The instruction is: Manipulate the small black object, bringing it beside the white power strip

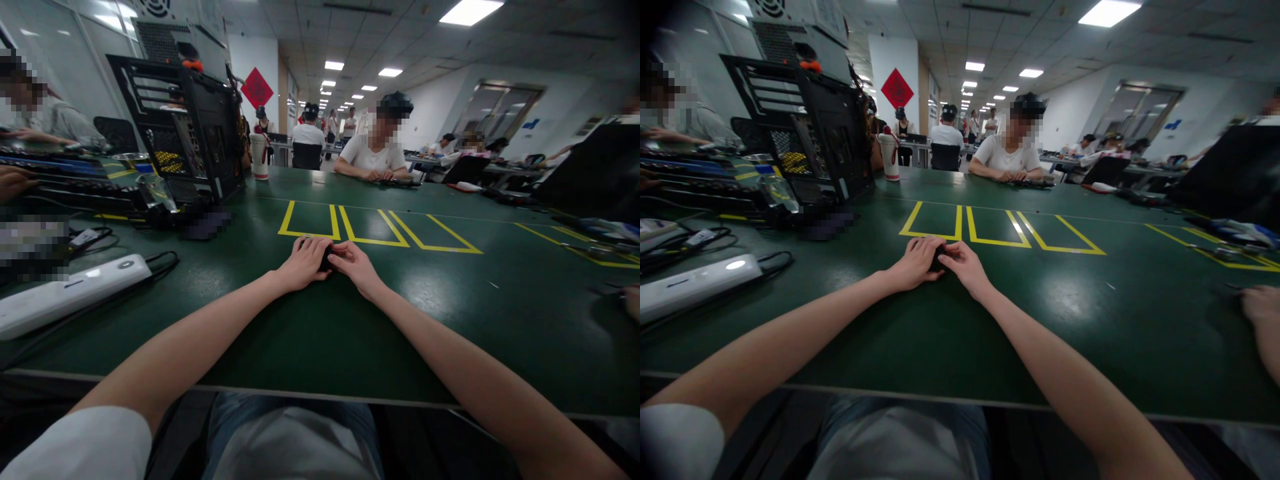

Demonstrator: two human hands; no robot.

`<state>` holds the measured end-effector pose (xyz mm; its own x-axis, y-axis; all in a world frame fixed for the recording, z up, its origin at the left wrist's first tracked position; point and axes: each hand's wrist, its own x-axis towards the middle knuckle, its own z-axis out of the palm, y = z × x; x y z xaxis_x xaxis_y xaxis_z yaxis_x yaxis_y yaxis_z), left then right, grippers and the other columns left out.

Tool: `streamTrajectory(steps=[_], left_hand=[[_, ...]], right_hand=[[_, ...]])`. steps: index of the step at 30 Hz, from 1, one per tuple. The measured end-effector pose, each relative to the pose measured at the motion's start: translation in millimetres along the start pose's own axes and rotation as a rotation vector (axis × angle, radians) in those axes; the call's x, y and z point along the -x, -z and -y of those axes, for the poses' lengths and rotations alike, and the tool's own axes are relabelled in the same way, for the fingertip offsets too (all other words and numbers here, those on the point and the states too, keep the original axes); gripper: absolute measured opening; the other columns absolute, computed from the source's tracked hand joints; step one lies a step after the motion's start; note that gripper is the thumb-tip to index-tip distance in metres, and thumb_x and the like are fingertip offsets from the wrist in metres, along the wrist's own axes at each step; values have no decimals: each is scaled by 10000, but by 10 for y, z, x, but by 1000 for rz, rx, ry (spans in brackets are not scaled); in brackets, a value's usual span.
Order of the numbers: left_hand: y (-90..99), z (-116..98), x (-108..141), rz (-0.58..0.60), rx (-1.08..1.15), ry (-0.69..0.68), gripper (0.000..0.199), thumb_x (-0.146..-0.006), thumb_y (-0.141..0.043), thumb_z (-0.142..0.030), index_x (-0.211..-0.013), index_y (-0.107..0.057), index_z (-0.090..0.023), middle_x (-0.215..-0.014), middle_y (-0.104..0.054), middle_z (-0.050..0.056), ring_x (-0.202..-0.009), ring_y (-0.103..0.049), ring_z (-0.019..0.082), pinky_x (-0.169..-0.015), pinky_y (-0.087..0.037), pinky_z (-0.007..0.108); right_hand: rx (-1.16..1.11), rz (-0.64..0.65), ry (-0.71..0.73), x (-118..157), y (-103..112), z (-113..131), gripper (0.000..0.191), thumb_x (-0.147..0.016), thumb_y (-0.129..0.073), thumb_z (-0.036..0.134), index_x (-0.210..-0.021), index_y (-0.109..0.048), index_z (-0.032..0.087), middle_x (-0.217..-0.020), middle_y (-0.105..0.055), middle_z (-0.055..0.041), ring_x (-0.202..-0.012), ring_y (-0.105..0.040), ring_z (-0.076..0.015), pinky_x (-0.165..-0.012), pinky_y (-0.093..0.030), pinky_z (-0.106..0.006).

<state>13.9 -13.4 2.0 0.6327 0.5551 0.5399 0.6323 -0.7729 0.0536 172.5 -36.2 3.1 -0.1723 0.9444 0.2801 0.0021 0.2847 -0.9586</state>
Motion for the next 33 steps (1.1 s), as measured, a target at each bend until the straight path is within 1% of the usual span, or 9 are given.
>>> streamTrajectory(steps=[3, 6, 12, 18, 20, 23, 26, 29, 33], left_hand=[[5, -3, -5, 5, -4, 10, 561, -726, -542, -315, -1193, -277, -152, -1198, -423, 131, -1124, -388, 268, -966, -226, 446], [15, -5, -8, 14, -7, 15, 568, -721, -543, -312, -1195, -274, -152, -1203, -418, 132, -1124, -386, 273, -952, -241, 442], [26, -15, -11, 21, -17, 26, 568, -699, -549, -282, -1185, -285, -152, -1176, -437, 122, -1091, -406, 269, -933, -258, 428], [31, -17, -22, 21, -14, 20, 551, -719, -531, -317, -1184, -282, -158, -1198, -424, 123, -1100, -396, 271, -924, -263, 427], [35, -19, -24, 23, -14, 28, 552, -721, -529, -315, -1187, -277, -158, -1199, -424, 125, -1097, -398, 271, -919, -265, 428], [42, -25, -22, 25, -20, 38, 555, -720, -531, -308, -1188, -277, -152, -1198, -424, 131, -1093, -400, 274, -910, -269, 428], [50, -27, -18, 30, -17, 36, 560, -712, -536, -297, -1188, -278, -152, -1195, -427, 130, -1095, -397, 277, -909, -267, 430], [55, -30, -19, 34, -6, 42, 566, -705, -542, -286, -1188, -277, -155, -1183, -437, 124, -1090, -401, 276, -911, -264, 433], [47, -33, -29, 36, 3, 49, 551, -722, -528, -308, -1190, -278, -160, -1191, -432, 127, -1095, -399, 278, -912, -262, 440]], right_hand=[[-12, -10, -54, -14, 8, -20, 307, -655, -643, 308, -920, -517, 219, -935, -545, -13, -867, -540, -140, -816, -442, -348], [-7, 23, -82, -23, 24, -42, 337, -673, -624, 315, -974, -520, 209, -983, -544, -30, -866, -544, -141, -821, -438, -354], [-11, 72, 43, 1, 28, -12, 346, -599, -686, 214, -893, -504, 213, -946, -549, 1, -916, -535, -132, -889, -407, -338], [16, 2, -12, -17, -3, 11, 264, -648, -640, 323, -843, -503, 210, -900, -565, -9, -861, -544, -140, -820, -444, -356], [34, -19, -32, -31, -7, 3, 294, -646, -642, 328, -879, -509, 208, -920, -559, -15, -872, -541, -143, -823, -441, -356], [54, -8, -74, -40, 1, -14, 328, -669, -617, 340, -946, -517, 197, -955, -554, -31, -875, -538, -143, -834, -435, -365], [39, 42, -27, -29, 15, -15, 320, -649, -640, 306, -922, -515, 198, -967, -550, -25, -882, -535, -139, -852, -430, -360], [25, 52, 43, -10, 18, 2, 329, -600, -683, 255, -871, -502, 212, -935, -547, -7, -923, -520, -141, -870, -425, -349], [28, -2, -8, -8, 7, 12, 268, -634, -650, 318, -825, -495, 212, -895, -543, -10, -882, -532, -148, -822, -455, -364]])
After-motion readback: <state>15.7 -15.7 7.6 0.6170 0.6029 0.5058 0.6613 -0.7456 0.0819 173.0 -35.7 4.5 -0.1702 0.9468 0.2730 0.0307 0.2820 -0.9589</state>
